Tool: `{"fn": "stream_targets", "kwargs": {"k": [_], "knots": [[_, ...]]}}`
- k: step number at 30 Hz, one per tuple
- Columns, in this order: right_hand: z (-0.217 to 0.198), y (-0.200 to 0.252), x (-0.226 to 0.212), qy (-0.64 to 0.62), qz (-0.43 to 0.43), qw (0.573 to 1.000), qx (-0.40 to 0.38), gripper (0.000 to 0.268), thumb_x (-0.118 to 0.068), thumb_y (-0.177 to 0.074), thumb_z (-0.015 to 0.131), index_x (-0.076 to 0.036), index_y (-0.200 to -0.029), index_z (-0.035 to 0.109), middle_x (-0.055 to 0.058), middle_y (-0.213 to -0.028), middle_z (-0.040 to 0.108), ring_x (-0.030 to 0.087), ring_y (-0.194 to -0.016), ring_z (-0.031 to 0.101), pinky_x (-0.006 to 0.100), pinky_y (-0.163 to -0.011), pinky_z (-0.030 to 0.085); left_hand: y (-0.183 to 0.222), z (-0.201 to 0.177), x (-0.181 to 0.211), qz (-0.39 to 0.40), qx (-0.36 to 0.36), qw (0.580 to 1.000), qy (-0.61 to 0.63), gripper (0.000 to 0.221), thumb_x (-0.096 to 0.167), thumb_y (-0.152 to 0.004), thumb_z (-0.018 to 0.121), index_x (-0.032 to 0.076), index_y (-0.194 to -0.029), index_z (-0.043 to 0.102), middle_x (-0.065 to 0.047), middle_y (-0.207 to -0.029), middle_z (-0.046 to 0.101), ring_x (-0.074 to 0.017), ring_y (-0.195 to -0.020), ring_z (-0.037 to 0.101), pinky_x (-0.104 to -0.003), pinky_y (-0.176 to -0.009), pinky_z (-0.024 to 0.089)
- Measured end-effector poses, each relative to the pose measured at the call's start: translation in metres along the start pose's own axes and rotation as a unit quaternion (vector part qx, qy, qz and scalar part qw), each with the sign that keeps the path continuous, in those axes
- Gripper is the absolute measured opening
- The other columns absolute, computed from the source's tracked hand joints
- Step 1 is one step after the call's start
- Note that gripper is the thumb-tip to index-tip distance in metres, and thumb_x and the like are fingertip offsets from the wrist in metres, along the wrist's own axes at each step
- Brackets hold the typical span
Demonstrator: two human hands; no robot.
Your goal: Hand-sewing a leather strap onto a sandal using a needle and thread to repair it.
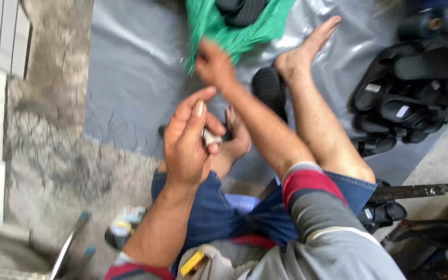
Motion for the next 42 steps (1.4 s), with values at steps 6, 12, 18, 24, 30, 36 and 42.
{"fn": "stream_targets", "kwargs": {"k": [6, 12, 18, 24, 30, 36, 42], "knots": [[0.007, 0.001, -0.013, -0.018, -0.027, 0.999, 0.000, 0.092, -0.063, -0.065, 0.036, -0.017, -0.142, 0.016, -0.008, -0.151, 0.003, 0.007, -0.138, 0.005, 0.029, -0.111, 0.004, -0.013, 0.007, -0.016, -0.019, -0.006, 1.000, 0.015, 0.032, 0.023, -0.089, 0.048, 0.002, -0.112, 0.057, -0.008, -0.055, 0.052, -0.0064, -0.038, 0.039, -0.015, -0.034, 0.033], [0.014, 0.006, -0.023, -0.024, 0.011, 0.999, -0.022, 0.091, -0.065, -0.066, 0.035, -0.021, -0.143, 0.014, -0.008, -0.152, 0.002, 0.009, -0.138, 0.005, 0.031, -0.111, 0.005, -0.021, 0.024, -0.034, -0.019, -0.040, 0.999, -0.016, 0.029, 0.019, -0.089, 0.047, 0.003, -0.110, 0.059, -0.009, -0.055, 0.055, -0.0056, -0.034, 0.039, -0.012, -0.030, 0.030], [0.007, 0.004, -0.024, 0.032, 0.015, 0.999, -0.012, 0.083, -0.062, -0.073, 0.030, -0.021, -0.143, 0.013, -0.010, -0.151, -0.002, 0.004, -0.138, -0.003, 0.029, -0.111, -0.002, -0.017, 0.034, -0.033, -0.019, -0.055, 0.993, -0.107, 0.029, 0.016, -0.089, 0.046, 0.003, -0.109, 0.062, -0.008, -0.059, 0.059, -0.0059, -0.035, 0.040, -0.013, -0.033, 0.031], [0.015, 0.005, -0.019, -0.003, 0.052, 0.999, -0.006, 0.088, -0.064, -0.067, 0.034, -0.024, -0.143, 0.012, -0.013, -0.151, -0.002, 0.004, -0.138, 0.001, 0.031, -0.112, 0.001, -0.005, 0.041, -0.035, -0.090, -0.142, 0.983, -0.075, 0.031, 0.016, -0.090, 0.046, 0.000, -0.114, 0.057, -0.011, -0.060, 0.058, -0.0079, -0.036, 0.040, -0.018, -0.032, 0.034], [0.016, 0.001, -0.017, 0.003, 0.032, 0.999, -0.007, 0.089, -0.064, -0.067, 0.033, -0.023, -0.143, 0.012, -0.013, -0.151, -0.002, 0.004, -0.138, -0.001, 0.030, -0.112, 0.000, -0.006, 0.038, -0.021, -0.026, -0.159, 0.976, -0.149, 0.031, 0.021, -0.091, 0.044, 0.005, -0.113, 0.059, -0.009, -0.060, 0.060, -0.0078, -0.038, 0.043, -0.014, -0.040, 0.034], [-0.026, -0.003, 0.041, 0.008, 0.007, 1.000, -0.019, 0.089, -0.064, -0.066, 0.032, -0.022, -0.142, 0.012, -0.013, -0.151, -0.001, 0.003, -0.138, -0.003, 0.030, -0.112, -0.002, -0.005, 0.027, -0.024, -0.039, -0.135, 0.983, -0.116, 0.029, 0.020, -0.091, 0.046, 0.003, -0.109, 0.060, -0.008, -0.060, 0.059, -0.0082, -0.038, 0.045, -0.014, -0.039, 0.034], [0.009, 0.007, -0.020, -0.079, 0.015, 0.997, -0.021, 0.098, -0.064, -0.060, 0.042, -0.021, -0.143, 0.013, -0.010, -0.151, 0.003, 0.007, -0.138, 0.006, 0.031, -0.111, 0.005, -0.006, 0.034, -0.028, -0.043, -0.139, 0.980, -0.138, 0.027, 0.021, -0.091, 0.046, 0.007, -0.110, 0.061, -0.008, -0.060, 0.060, -0.0073, -0.038, 0.045, -0.013, -0.039, 0.035]]}}
Point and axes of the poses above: each hand's wrist, its own y-axis away from the middle knuckle, its own z-axis out of the palm, x = y × z, the point moved 7 cm from there along -y, towards the middle knuckle
